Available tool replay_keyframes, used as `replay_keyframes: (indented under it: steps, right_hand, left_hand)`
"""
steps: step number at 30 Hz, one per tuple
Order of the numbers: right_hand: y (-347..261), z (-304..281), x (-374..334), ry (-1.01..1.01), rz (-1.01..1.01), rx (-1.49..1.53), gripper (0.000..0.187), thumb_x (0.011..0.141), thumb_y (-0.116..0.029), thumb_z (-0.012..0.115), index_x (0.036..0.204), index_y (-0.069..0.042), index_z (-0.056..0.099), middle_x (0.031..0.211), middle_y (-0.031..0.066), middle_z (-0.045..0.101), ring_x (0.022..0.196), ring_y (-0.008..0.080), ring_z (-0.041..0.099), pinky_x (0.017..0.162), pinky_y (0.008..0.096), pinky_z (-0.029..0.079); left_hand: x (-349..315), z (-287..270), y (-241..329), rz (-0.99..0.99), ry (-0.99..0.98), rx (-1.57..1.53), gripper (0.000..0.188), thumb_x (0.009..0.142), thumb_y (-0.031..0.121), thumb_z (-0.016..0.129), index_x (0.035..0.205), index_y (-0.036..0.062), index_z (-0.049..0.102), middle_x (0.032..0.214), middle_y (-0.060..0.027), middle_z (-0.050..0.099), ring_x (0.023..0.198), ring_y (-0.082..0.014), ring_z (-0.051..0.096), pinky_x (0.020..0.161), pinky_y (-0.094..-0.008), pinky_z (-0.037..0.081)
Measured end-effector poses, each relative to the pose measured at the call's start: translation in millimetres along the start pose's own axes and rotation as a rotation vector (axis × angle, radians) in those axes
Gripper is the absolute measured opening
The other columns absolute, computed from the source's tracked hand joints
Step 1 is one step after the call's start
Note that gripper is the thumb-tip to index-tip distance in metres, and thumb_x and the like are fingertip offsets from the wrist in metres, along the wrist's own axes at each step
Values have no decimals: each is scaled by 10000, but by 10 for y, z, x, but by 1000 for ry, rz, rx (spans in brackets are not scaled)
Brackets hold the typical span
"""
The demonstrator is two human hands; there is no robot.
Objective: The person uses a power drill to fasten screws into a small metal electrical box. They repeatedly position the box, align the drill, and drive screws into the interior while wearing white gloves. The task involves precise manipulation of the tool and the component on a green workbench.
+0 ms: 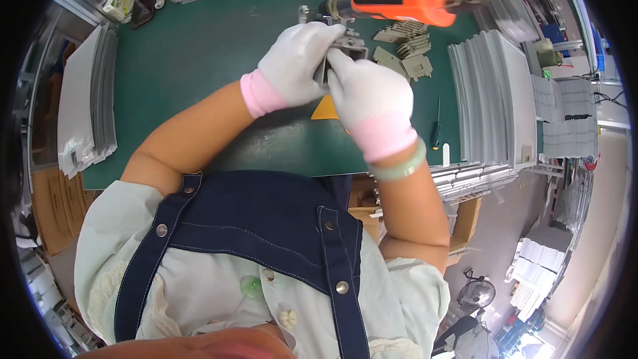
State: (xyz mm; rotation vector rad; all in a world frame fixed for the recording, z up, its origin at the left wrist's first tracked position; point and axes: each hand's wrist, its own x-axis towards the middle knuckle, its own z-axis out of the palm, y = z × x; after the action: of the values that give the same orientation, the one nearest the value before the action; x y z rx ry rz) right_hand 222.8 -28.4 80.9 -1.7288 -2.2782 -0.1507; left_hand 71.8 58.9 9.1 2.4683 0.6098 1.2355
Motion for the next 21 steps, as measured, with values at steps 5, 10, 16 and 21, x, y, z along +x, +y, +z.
replay_keyframes:
  steps: [5, 10, 16, 21]
  right_hand:
    - [23, 235, 94, -394, 153, -96, 220, 990, -257, 529, 1112, -155, 681, 835, 139, 727, 780, 364, 710, 672, 494, 552]
    - [287, 275, 161, -478, 107, 287, 252, 985, -265, 521, 1144, -144, 675, 867, 167, 723, 819, 397, 692, 727, 503, 551]
    - [73, 98, 186, -499, 156, 83, 250, 978, -237, 512, 1061, -105, 707, 859, 185, 719, 814, 389, 698, 734, 502, 551]
    - [198, 97, 287, -614, 161, 348, 257, 970, -227, 530, 979, -49, 715, 823, 202, 710, 746, 373, 703, 688, 491, 558]
  left_hand:
    - [-122, 196, -219, 4, 16, 50, 684, 685, 148, 821, 1294, 17, 540, 1094, -175, 637, 1005, -399, 638, 876, -496, 516]
    - [-162, 177, -180, 17, -5, 8, 796, 650, 145, 852, 1351, 27, 494, 1147, -171, 624, 1071, -391, 619, 935, -503, 492]
    - [-180, 203, -185, 13, 11, -11, 774, 654, 124, 832, 1345, 20, 499, 1128, -173, 631, 1056, -391, 623, 919, -504, 497]
    - [-148, 210, -194, -9, -37, 13, 725, 660, 110, 810, 1316, 11, 519, 1114, -179, 639, 1047, -391, 628, 907, -495, 503]
